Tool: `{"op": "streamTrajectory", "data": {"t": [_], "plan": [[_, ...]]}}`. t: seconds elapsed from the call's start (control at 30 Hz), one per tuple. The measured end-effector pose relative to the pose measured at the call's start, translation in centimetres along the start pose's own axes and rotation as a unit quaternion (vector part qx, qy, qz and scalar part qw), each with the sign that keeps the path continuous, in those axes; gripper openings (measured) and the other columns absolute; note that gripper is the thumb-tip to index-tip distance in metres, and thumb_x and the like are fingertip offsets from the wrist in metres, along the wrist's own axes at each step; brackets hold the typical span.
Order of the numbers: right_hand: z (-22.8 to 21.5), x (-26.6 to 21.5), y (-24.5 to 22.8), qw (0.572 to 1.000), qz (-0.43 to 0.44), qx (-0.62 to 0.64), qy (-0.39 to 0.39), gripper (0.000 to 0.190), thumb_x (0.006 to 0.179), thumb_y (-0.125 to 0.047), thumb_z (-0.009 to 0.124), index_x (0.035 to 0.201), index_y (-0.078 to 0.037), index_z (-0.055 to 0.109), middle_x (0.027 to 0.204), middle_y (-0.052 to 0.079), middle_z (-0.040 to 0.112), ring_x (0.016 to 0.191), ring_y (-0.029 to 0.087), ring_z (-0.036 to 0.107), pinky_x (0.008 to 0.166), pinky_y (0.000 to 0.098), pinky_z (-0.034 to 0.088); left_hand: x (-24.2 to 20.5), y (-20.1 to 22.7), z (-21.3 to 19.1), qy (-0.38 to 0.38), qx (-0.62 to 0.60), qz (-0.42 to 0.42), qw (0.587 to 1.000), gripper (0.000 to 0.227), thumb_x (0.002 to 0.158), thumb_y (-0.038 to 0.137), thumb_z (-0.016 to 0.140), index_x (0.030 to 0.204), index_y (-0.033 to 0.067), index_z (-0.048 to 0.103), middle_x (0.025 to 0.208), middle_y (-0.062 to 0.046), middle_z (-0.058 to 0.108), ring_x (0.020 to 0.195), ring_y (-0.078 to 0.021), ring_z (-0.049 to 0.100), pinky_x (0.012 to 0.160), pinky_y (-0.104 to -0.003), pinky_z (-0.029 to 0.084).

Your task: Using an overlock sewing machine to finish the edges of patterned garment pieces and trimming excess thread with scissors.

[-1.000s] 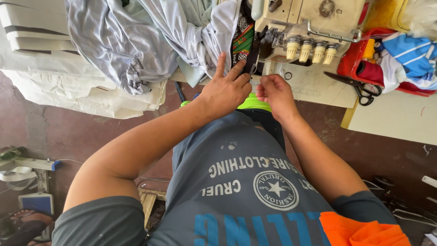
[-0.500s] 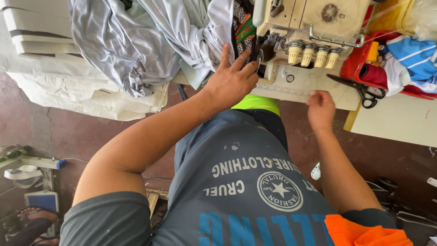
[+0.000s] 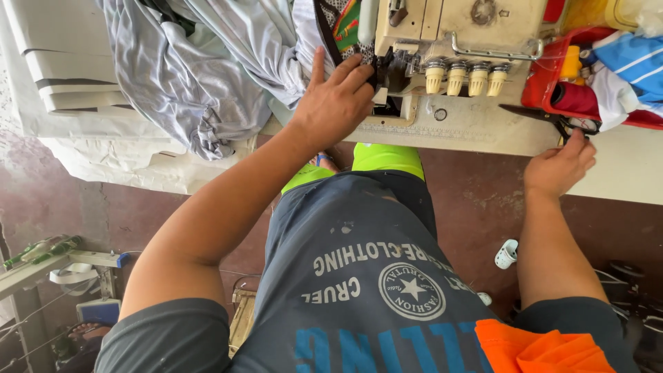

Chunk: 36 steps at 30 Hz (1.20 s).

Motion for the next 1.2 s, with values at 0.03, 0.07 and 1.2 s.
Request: {"op": "streamTrajectory", "data": {"t": [0.03,0.07,1.2], "plan": [[-0.1,0.5,0.5,1.0,-0.001,0.002,0.0,0.053,0.084,0.011,0.06,0.137,0.007,0.062,0.12,0.027,0.054,0.103,0.046,0.053,0.077,0.059,0.048,0.4,-0.4,-0.3,0.0,0.002,-0.001,1.0,0.023,0.105,0.029,0.066,0.108,0.0058,0.07,0.136,-0.017,0.063,0.138,-0.0378,0.05,0.108,-0.082,0.024],[0.1,0.9,1.0,0.999,0.015,0.015,-0.042,0.059,0.087,0.012,0.057,0.145,0.005,0.054,0.136,0.029,0.047,0.113,0.051,0.05,0.088,0.0624,0.046,0.7,-0.8,-0.5,-0.036,-0.012,-0.018,0.999,0.023,0.106,0.027,0.061,0.109,0.0052,0.067,0.141,-0.018,0.06,0.141,-0.0388,0.045,0.108,-0.082,0.022],[-11.0,-10.0,-15.5,0.728,0.035,0.339,-0.595,0.055,0.095,-0.032,0.057,0.148,-0.017,0.057,0.148,-0.004,0.063,0.13,0.01,0.058,0.113,0.0292,0.04,0.3,-7.3,-6.2,-0.107,-0.147,-0.199,0.963,0.018,0.096,0.026,0.05,0.084,0.0144,0.055,0.061,-0.002,0.053,0.055,-0.0199,0.054,0.05,-0.036,0.043]]}}
Point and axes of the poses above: each hand's wrist, its own x-axis towards the middle knuckle, its own z-axis out of the palm, y = z × x, the point moved 3 cm from there along x, towards the middle knuckle
